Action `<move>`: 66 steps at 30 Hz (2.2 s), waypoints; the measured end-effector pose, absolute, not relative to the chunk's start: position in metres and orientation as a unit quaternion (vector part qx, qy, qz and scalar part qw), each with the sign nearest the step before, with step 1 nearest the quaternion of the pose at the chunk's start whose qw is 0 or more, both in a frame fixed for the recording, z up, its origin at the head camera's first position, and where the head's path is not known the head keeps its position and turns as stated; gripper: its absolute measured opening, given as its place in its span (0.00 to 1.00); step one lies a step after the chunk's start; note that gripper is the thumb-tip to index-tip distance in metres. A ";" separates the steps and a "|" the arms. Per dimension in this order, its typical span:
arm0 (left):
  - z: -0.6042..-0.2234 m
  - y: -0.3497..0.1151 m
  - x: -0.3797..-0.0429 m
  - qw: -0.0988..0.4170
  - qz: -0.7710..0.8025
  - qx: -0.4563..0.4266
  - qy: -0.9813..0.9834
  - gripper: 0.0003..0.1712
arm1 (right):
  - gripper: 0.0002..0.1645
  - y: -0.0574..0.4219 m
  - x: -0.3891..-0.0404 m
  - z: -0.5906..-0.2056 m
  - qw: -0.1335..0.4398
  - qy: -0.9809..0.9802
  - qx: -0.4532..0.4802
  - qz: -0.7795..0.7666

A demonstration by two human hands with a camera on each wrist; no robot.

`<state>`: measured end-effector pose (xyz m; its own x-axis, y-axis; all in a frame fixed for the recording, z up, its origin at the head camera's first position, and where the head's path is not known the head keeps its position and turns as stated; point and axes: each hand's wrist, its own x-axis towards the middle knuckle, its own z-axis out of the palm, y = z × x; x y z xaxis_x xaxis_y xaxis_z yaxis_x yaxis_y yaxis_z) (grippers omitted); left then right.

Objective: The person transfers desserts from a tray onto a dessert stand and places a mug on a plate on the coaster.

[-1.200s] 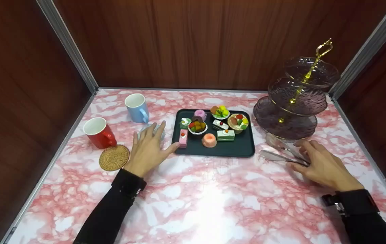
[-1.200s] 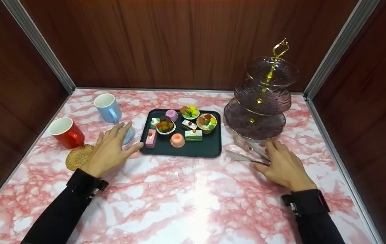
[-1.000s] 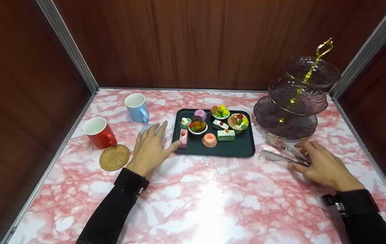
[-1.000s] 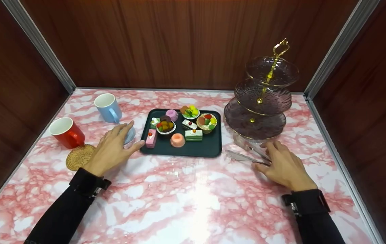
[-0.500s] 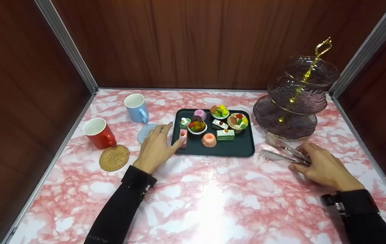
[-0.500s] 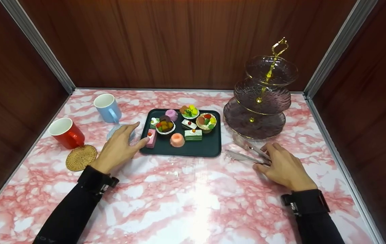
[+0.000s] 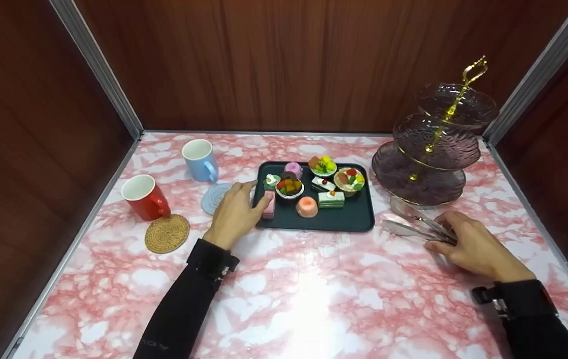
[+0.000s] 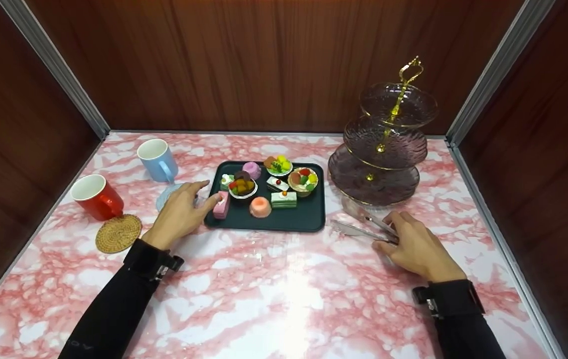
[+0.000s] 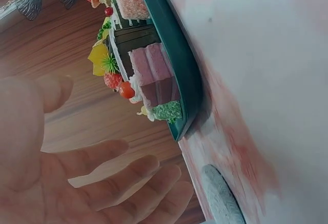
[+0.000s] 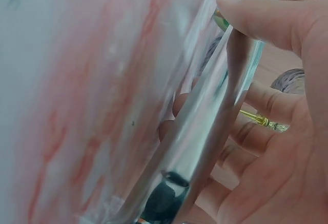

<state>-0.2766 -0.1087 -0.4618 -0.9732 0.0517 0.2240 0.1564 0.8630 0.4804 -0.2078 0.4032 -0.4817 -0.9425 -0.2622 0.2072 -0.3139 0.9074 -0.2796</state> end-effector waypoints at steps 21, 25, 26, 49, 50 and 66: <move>-0.463 -0.108 -0.291 0.088 -0.322 -0.030 -0.942 0.37 | 0.29 0.394 -0.213 -0.476 0.148 -0.961 0.177 0.153; -0.464 -0.110 -0.294 0.085 -0.322 -0.028 -0.942 0.36 | 0.29 0.390 -0.216 -0.475 0.147 -0.961 0.177 0.154; -0.464 -0.111 -0.294 0.086 -0.323 -0.027 -0.942 0.35 | 0.28 0.389 -0.216 -0.474 0.148 -0.961 0.177 0.154; -0.467 -0.113 -0.298 0.028 -0.328 -0.019 -0.944 0.21 | 0.30 0.364 -0.237 -0.460 0.136 -0.965 0.147 0.167; -0.467 -0.112 -0.298 0.029 -0.323 -0.018 -0.946 0.21 | 0.31 0.363 -0.238 -0.460 0.136 -0.965 0.145 0.169; -0.468 -0.111 -0.306 0.021 -0.296 -0.006 -0.955 0.19 | 0.37 0.351 -0.253 -0.457 0.107 -0.973 0.120 0.165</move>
